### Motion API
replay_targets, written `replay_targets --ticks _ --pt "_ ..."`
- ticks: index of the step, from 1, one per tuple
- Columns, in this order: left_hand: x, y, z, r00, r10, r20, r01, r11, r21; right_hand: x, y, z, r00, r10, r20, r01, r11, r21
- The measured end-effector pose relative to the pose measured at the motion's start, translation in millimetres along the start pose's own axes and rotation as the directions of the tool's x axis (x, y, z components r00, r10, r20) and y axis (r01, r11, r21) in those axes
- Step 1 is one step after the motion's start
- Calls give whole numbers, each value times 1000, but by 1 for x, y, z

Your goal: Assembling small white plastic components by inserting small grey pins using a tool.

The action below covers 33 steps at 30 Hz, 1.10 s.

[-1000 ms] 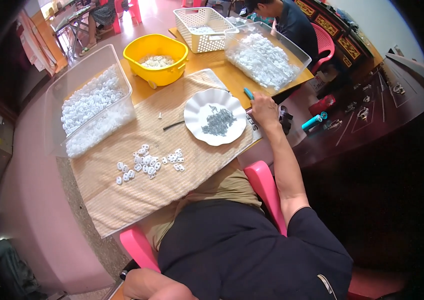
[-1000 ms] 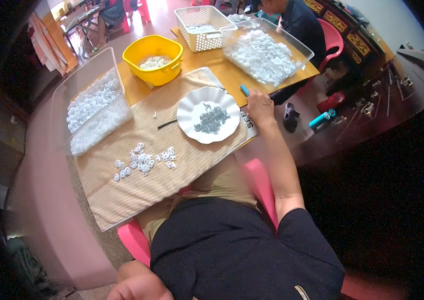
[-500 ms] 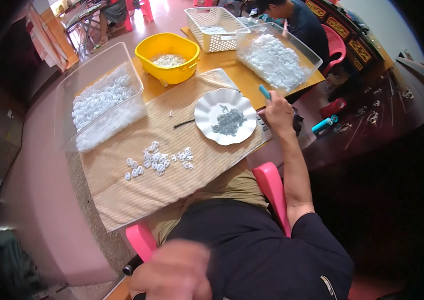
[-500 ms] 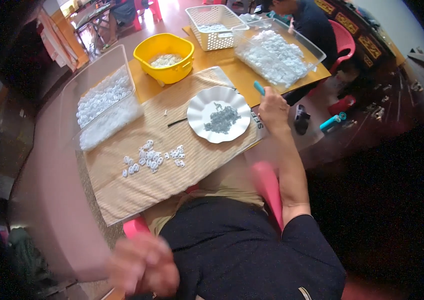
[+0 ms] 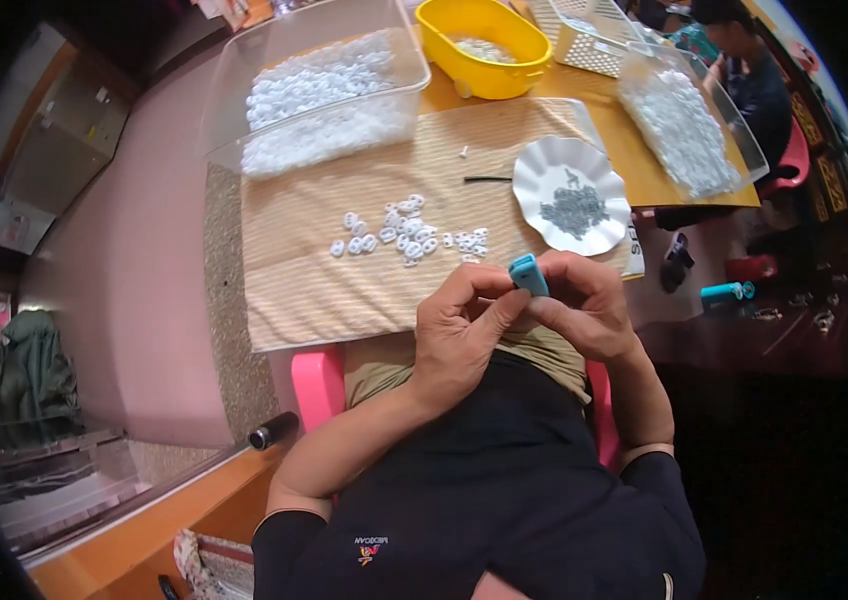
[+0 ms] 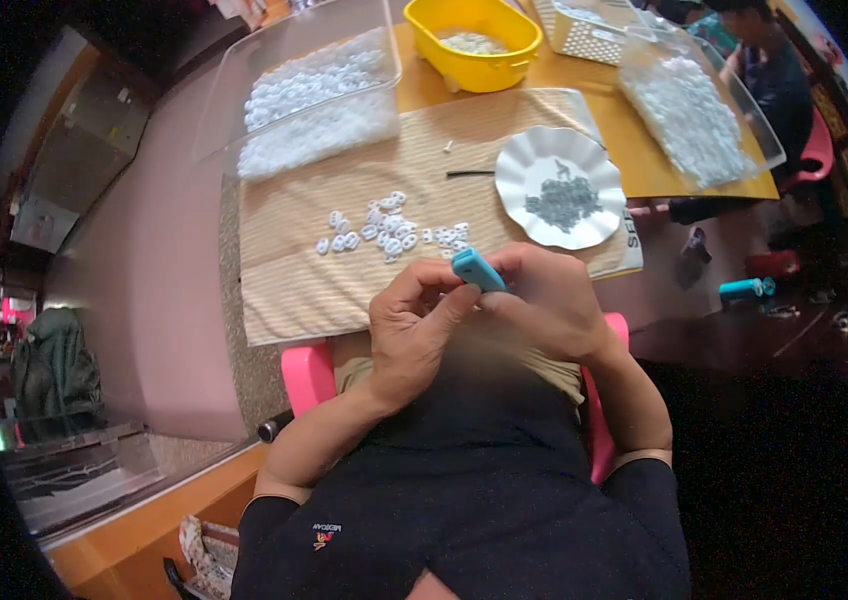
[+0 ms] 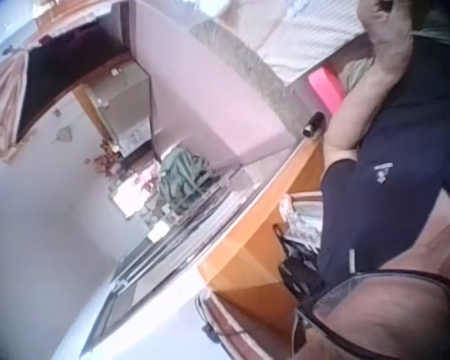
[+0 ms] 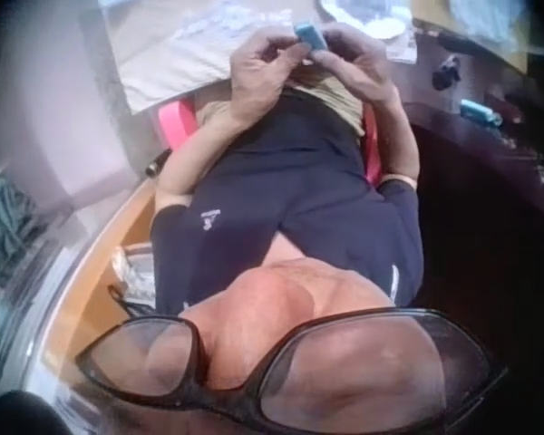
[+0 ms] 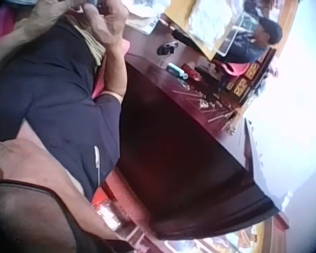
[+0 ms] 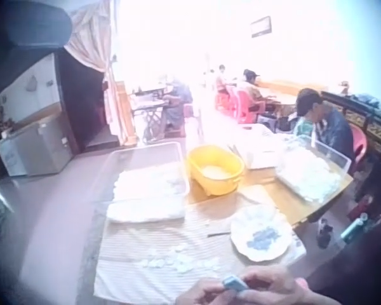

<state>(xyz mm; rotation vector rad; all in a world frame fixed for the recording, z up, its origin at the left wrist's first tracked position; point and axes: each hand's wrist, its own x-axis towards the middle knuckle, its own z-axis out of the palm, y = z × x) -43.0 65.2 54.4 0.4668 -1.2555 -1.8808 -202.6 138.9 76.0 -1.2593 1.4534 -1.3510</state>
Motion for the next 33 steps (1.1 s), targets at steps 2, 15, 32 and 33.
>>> replay_targets --ticks 2,15,32,33 --pt "-1 2 -4 998 -61 14 60 996 67 0 1 3 1000 10 30 -12 998 60" --pt "-7 -8 -21 993 -57 101 41 987 155 -1 12 7 992 -5 124 -24 972 233" --pt "-12 -12 -38 1000 -27 0 26 938 346 -4 18 7 994 -4 113 -6 996 88" --pt "-12 -12 -38 1000 -28 4 25 938 344 -5 18 5 994 -4 110 -5 996 87"
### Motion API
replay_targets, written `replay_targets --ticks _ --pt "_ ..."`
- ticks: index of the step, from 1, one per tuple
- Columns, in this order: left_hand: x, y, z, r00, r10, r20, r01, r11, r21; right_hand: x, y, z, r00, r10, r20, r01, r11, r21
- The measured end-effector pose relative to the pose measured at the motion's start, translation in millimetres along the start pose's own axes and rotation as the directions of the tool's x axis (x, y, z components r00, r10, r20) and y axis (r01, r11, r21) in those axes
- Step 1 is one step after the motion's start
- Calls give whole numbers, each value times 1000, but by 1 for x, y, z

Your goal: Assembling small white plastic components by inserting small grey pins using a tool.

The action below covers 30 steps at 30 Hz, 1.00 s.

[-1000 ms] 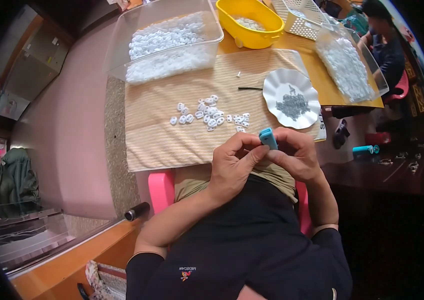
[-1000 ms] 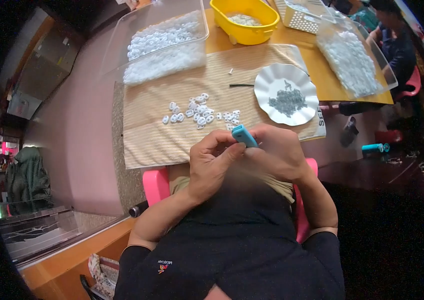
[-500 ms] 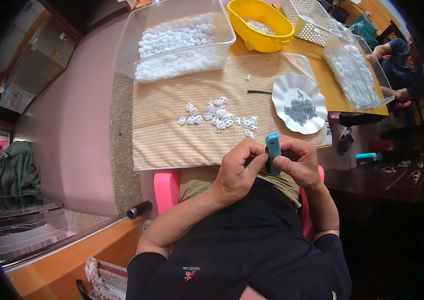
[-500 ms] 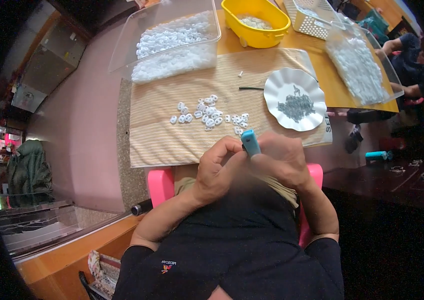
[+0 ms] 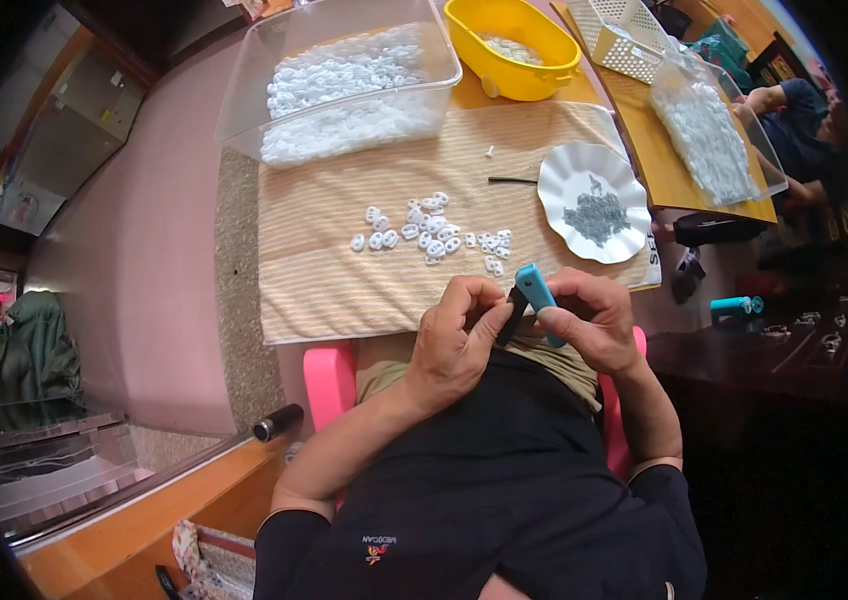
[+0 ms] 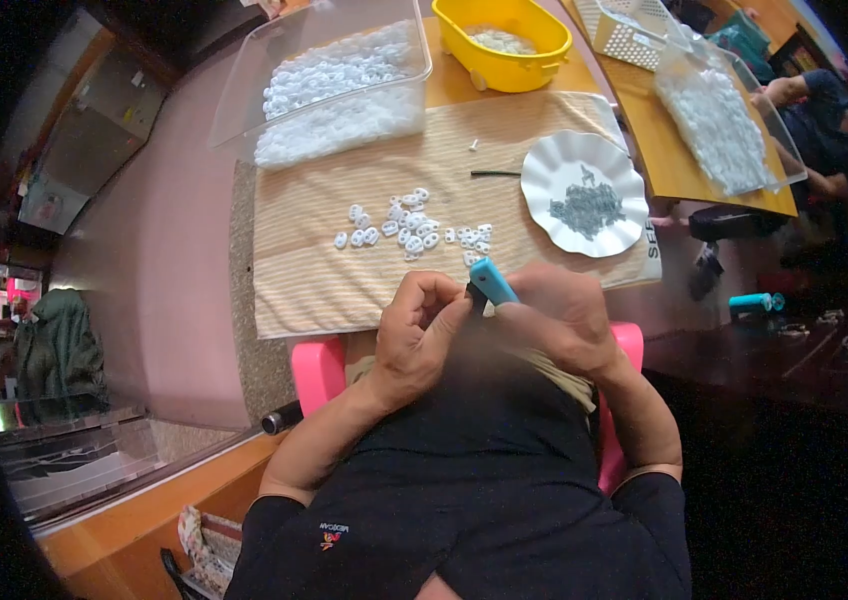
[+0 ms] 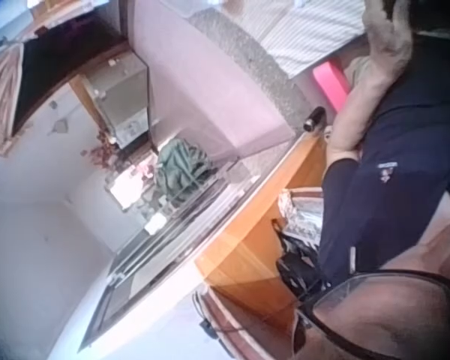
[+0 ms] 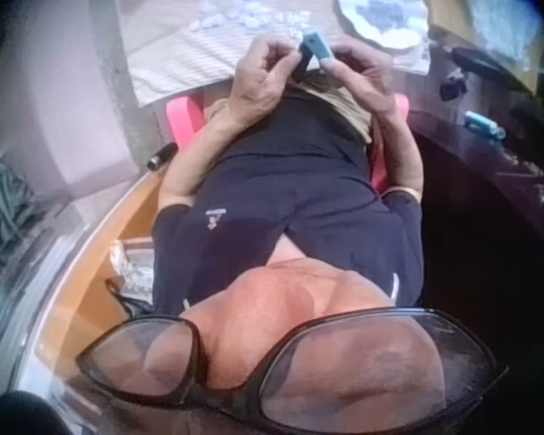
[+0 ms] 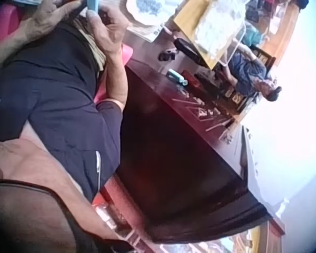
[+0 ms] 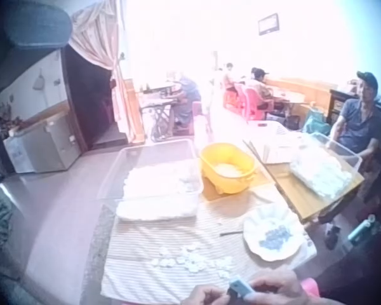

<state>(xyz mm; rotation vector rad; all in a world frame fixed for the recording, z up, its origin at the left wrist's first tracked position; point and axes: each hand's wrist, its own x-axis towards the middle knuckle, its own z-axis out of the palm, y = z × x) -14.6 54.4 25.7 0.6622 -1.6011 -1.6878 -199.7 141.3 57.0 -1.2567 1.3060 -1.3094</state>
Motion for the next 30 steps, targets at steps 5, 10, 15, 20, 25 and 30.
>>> replay_targets --ticks 5,10,15,20,25,30 --pt "-6 5 -7 982 186 22 -184 935 303 2 -25 -19 986 71 150 -40 979 -201" --pt "-3 3 -6 899 392 192 -437 812 387 -1 -12 -40 957 0 291 108 929 -354" --pt "1 -1 -10 832 460 312 -554 729 403 1 -12 -43 955 10 295 103 926 -364" --pt "-2 0 -8 826 431 364 -556 729 399 6 -18 -55 907 23 420 156 909 -386" --pt "4 4 -13 800 417 432 -590 682 433 8 -11 -42 927 -27 374 186 899 -397" --pt "5 2 -15 787 415 456 -606 661 443 14 -7 -25 907 114 405 122 850 -512"
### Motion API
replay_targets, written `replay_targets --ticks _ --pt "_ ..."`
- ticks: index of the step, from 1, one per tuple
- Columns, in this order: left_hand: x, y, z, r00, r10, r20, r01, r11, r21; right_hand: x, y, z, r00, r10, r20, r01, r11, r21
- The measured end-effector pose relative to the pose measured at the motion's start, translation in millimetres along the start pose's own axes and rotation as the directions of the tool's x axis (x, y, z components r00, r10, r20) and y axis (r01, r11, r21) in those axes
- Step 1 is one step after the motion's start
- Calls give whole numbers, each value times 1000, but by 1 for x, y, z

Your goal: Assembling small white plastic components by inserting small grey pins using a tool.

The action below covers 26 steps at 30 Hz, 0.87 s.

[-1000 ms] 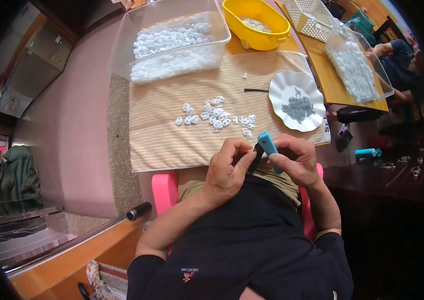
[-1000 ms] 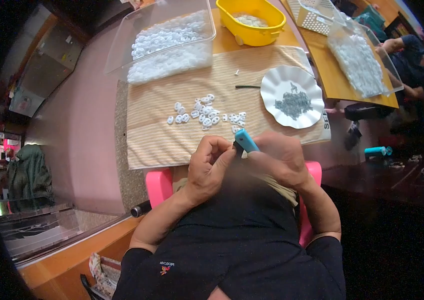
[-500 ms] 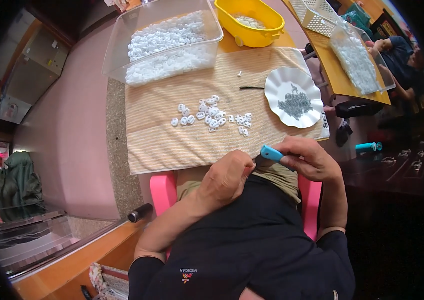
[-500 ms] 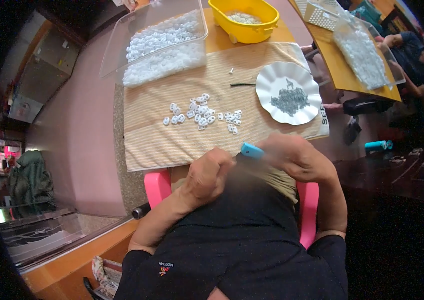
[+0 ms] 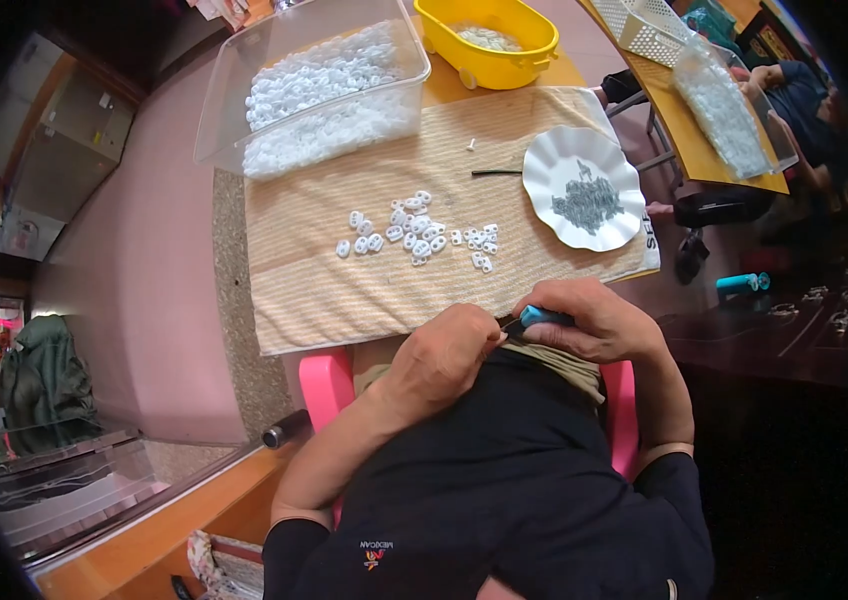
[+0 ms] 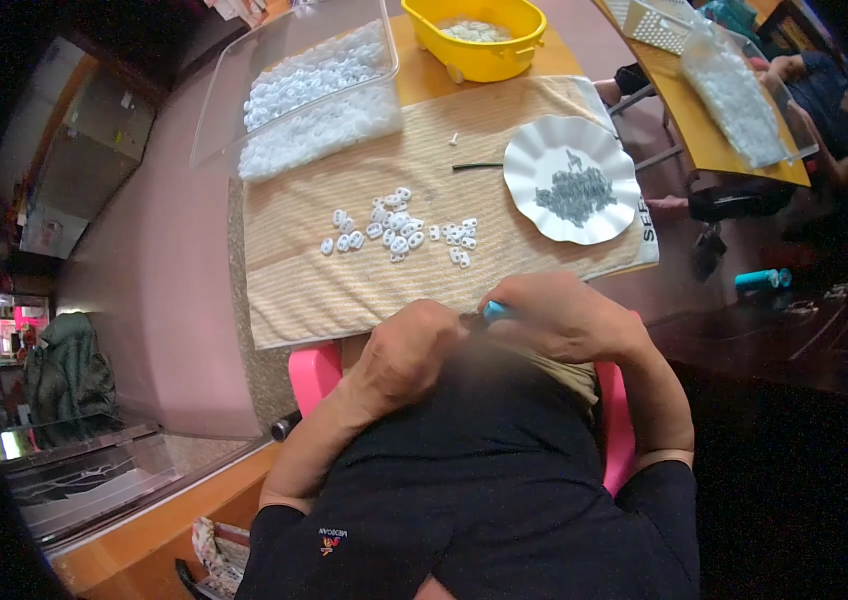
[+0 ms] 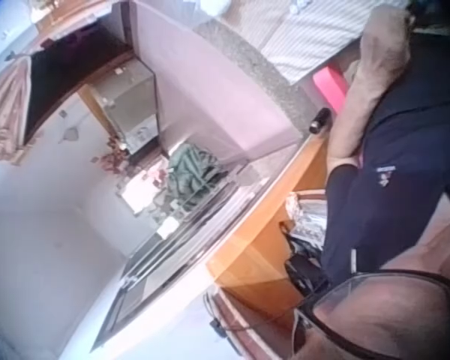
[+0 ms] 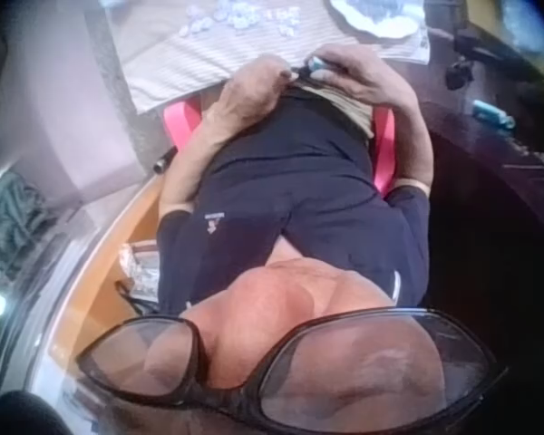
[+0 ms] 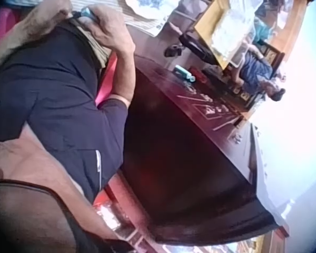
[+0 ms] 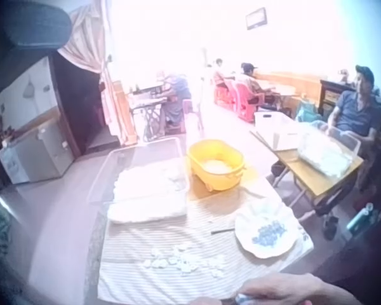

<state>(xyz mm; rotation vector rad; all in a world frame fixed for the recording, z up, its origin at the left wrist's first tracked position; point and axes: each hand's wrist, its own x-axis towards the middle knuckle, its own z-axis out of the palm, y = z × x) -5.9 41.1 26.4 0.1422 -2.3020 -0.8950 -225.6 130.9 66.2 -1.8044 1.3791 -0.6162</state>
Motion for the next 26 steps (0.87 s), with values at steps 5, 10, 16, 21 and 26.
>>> replay_targets --ticks 5,10,16,21,26 --pt "6 1 -2 999 -16 34 16 1000 8 1 2 6 994 -12 -111 25 992 123" --pt "11 -8 -11 996 -88 -32 90 994 66 -3 6 9 977 -66 -201 80 995 60" --pt "15 -57 -34 959 -219 -178 275 864 422 -10 10 12 953 113 -281 -54 976 210" --pt "15 -63 -35 948 -315 -50 296 807 511 -13 12 16 936 148 -319 -77 971 226" --pt "14 -68 -33 934 -355 -31 320 798 510 -14 20 19 935 176 -309 -97 962 254"
